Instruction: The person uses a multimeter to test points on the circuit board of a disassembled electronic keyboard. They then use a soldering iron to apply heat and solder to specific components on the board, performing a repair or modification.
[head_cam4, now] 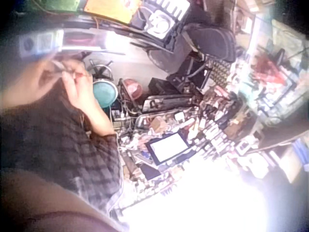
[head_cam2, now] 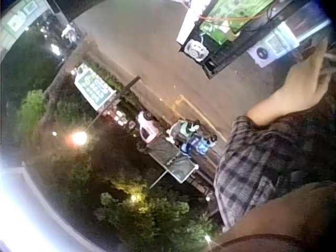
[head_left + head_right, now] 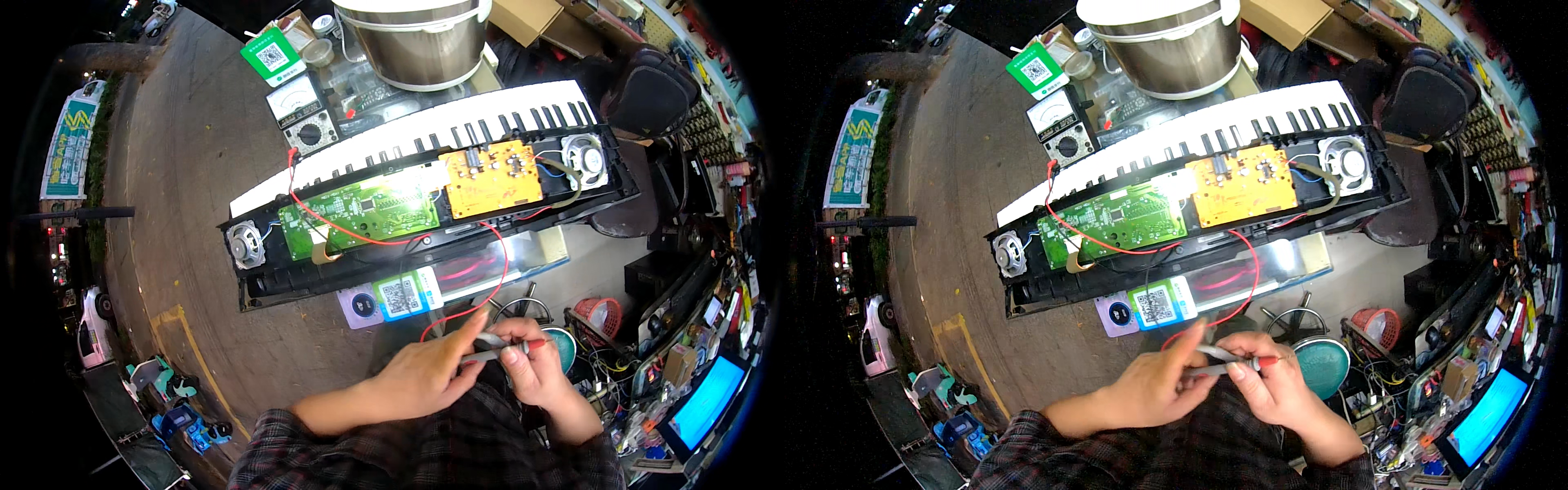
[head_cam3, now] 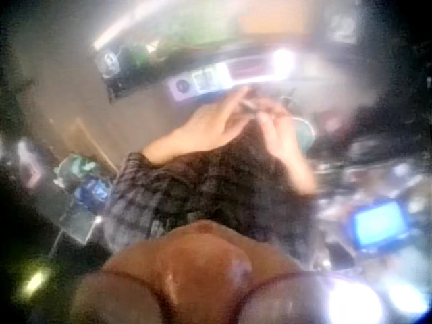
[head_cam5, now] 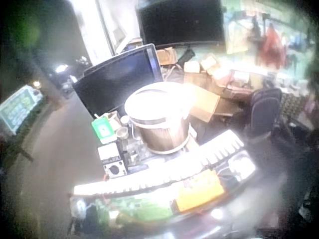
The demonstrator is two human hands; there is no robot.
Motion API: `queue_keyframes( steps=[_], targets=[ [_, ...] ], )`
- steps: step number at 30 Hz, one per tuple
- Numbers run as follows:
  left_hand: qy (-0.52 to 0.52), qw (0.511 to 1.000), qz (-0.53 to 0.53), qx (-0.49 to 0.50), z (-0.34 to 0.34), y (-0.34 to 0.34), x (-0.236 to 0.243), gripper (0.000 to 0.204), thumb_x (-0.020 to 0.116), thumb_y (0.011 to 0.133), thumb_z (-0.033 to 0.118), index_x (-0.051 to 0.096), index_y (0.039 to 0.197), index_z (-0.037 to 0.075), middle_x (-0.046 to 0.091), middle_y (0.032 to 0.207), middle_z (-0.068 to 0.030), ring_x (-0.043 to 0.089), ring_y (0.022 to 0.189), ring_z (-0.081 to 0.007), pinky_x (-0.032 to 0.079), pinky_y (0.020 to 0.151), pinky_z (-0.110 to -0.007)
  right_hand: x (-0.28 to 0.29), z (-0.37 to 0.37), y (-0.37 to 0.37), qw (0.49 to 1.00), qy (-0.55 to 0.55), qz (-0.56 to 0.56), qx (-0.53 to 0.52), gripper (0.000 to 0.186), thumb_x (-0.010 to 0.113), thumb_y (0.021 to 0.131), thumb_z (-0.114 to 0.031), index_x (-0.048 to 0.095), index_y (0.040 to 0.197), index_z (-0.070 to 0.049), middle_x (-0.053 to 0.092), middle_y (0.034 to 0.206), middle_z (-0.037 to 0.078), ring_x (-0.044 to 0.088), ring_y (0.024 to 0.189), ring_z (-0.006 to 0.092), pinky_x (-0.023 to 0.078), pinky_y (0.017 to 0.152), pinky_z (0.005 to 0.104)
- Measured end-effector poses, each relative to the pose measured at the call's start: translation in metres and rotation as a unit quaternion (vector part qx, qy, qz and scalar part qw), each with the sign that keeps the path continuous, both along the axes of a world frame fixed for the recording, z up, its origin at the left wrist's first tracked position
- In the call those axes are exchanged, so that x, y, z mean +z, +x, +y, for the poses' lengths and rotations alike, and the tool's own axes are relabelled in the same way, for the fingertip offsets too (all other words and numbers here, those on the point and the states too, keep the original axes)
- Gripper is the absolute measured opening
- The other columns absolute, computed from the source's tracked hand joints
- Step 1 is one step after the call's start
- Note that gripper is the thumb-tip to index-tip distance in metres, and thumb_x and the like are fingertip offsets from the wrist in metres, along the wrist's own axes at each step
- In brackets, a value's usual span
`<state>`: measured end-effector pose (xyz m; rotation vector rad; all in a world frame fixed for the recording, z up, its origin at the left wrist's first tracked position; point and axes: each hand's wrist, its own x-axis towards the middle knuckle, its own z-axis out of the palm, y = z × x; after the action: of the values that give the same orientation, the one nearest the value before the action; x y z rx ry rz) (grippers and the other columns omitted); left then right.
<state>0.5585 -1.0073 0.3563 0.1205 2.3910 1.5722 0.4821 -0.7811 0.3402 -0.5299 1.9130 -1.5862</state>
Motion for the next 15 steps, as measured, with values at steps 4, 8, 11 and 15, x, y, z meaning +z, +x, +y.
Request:
queue_keyframes(
  steps=[4,8,11,15],
  targets=[
    [-0.030,0.997,0.056,0.054,-0.001,-0.003,0.016,0.095,0.081,0.097,0.022,0.024,0.171,0.002,0.063,0.080,-0.0061,0.066,0.065,-0.0258,0.053,0.059,-0.040,0.025,0.000,-0.028,0.998,0.002,-0.059,0.025,0.026,0.068,0.107,-0.019,0.067,0.125,0.000,0.073,0.105,0.014,0.073,0.096,0.0248,0.057,0.085,0.0371],
    [-0.032,0.998,0.008,0.057,-0.016,-0.006,0.011,0.093,0.083,0.095,0.021,0.030,0.169,0.004,0.060,0.080,-0.0058,0.065,0.064,-0.0260,0.052,0.059,-0.040,0.025,-0.022,-0.043,0.995,0.023,0.031,0.089,0.023,0.069,0.106,-0.017,0.068,0.123,-0.001,0.073,0.107,0.014,0.074,0.093,0.0304,0.057,0.083,0.0394],
    [-0.008,0.990,-0.041,0.132,-0.024,0.012,-0.012,0.095,0.085,0.093,0.018,0.030,0.169,0.005,0.062,0.084,-0.0067,0.066,0.065,-0.0265,0.054,0.060,-0.039,0.001,-0.049,-0.045,0.984,0.047,0.049,0.163,0.025,0.071,0.104,-0.017,0.067,0.122,0.000,0.073,0.107,0.017,0.075,0.091,0.0354,0.058,0.080,0.0407],
    [-0.011,0.980,-0.073,0.183,-0.035,0.042,-0.063,0.096,0.087,0.089,0.013,0.032,0.169,0.007,0.064,0.088,-0.0073,0.068,0.071,-0.0285,0.054,0.062,-0.039,-0.020,-0.074,-0.041,0.974,0.097,0.001,0.207,0.022,0.073,0.102,-0.017,0.068,0.116,0.000,0.073,0.102,0.018,0.074,0.087,0.0375,0.058,0.077,0.0418]
  ],
)
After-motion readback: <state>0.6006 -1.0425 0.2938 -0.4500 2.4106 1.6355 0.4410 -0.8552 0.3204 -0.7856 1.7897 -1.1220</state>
